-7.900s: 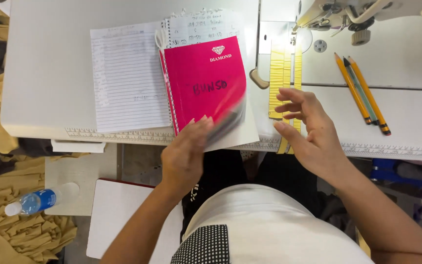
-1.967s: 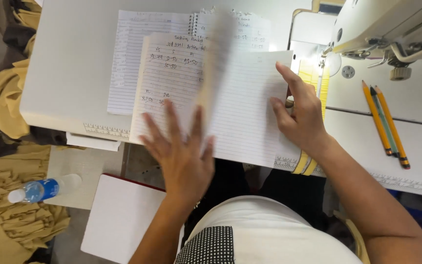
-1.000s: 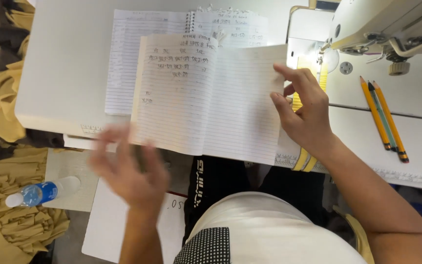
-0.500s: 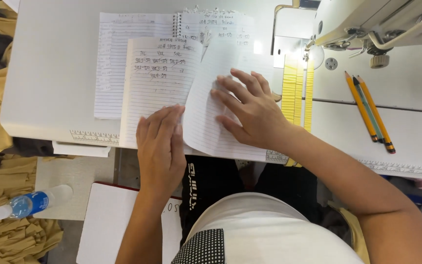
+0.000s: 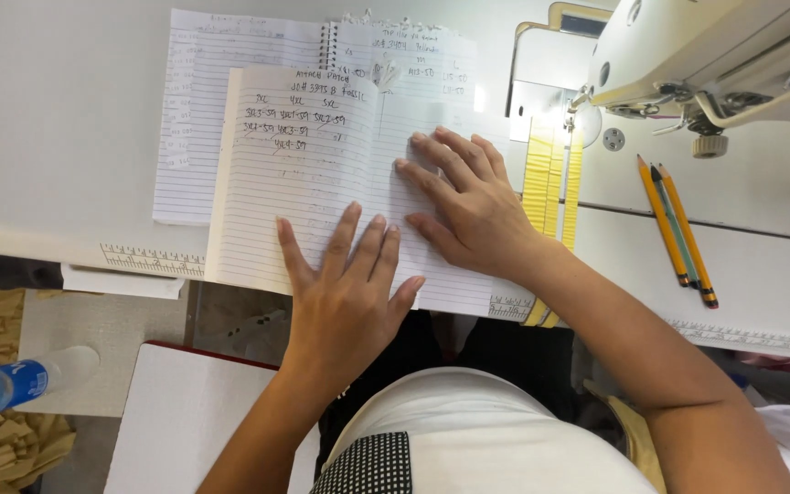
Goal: The person opens a red notebook and flips through several pages of handwritten notes. They then use a green pen to write additional entries on a lined page. The person continues to flip pages and write in the notebook throughout the clip.
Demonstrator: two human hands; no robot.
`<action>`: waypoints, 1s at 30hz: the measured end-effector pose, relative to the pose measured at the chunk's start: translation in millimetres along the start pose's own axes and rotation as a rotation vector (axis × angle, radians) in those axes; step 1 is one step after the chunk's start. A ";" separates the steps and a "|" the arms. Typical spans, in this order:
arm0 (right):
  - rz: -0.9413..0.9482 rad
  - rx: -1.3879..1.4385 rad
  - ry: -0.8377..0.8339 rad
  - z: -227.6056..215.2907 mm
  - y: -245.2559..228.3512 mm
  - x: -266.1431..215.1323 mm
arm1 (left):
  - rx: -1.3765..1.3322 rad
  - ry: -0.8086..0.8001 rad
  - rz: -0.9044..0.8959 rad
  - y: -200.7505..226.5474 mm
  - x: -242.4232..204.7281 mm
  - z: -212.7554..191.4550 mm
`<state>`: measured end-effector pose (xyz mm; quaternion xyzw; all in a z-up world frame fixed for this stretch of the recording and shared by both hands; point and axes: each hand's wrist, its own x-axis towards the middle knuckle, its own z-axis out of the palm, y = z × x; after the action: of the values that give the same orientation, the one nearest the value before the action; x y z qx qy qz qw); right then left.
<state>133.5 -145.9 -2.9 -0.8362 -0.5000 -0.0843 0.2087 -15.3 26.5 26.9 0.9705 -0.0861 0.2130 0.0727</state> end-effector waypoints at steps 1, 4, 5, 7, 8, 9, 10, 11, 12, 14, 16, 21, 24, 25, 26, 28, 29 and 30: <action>-0.003 -0.027 -0.021 0.6 0.4 -0.3 | 0.044 0.011 0.000 -1.9 -0.7 0.4; -0.024 -0.053 -0.097 -0.8 -0.2 -0.8 | 0.102 -0.005 -0.012 -5.9 -3.7 1.6; -0.022 -0.052 -0.098 -1.0 -0.4 -0.3 | 0.101 -0.007 -0.012 -6.9 -4.2 2.3; -0.024 -0.060 -0.156 -2.1 -0.6 1.0 | 0.092 0.006 -0.022 -8.9 -5.0 3.8; -0.025 -0.059 -0.158 -2.2 -0.6 1.0 | 0.092 0.005 -0.024 -8.5 -4.5 3.3; -0.021 -0.063 -0.165 -2.3 -0.9 0.9 | 0.094 -0.002 -0.031 -8.2 -4.2 2.6; -0.017 -0.068 -0.170 -2.3 -1.4 1.3 | 0.096 -0.009 -0.037 -8.4 -3.8 1.8; -0.018 -0.067 -0.170 -2.2 -0.3 1.9 | 0.097 -0.010 -0.037 -9.0 0.5 1.1; -0.005 -0.048 -0.183 -1.7 -0.3 1.4 | 0.052 -0.006 -0.026 -9.0 3.6 -0.3; 0.007 -0.028 -0.196 -3.4 -0.4 1.9 | 0.008 -0.005 -0.016 -10.4 6.9 2.0; 0.047 0.114 -0.175 -7.8 0.2 4.0 | 0.054 -0.014 0.024 -13.6 8.5 9.4; 0.089 0.131 -0.038 -18.4 19.6 3.8 | 0.038 -0.054 0.030 -12.9 16.2 9.2; 0.038 0.054 -0.043 -21.6 19.1 1.8 | 0.056 -0.051 0.050 -12.4 21.9 18.1; 0.008 0.003 -0.047 -22.1 17.1 1.0 | 0.074 -0.056 0.066 -12.5 23.2 21.9; 0.012 0.000 -0.045 -25.2 6.1 -3.8 | 0.073 -0.055 0.070 -13.4 22.9 22.5; -0.083 0.009 0.034 -29.2 -17.2 -14.9 | 0.061 -0.036 0.079 -15.1 19.8 24.2; -0.077 0.013 0.031 -29.4 -18.0 -19.7 | 0.057 -0.042 0.081 -14.4 18.9 22.6; -0.078 0.001 0.009 -29.4 -19.0 -24.2 | 0.062 -0.043 0.097 -14.1 17.9 21.0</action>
<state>107.2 -170.3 20.2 -0.8156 -0.5314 -0.0958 0.2081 12.0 34.0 14.2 0.9713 -0.1278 0.1981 0.0304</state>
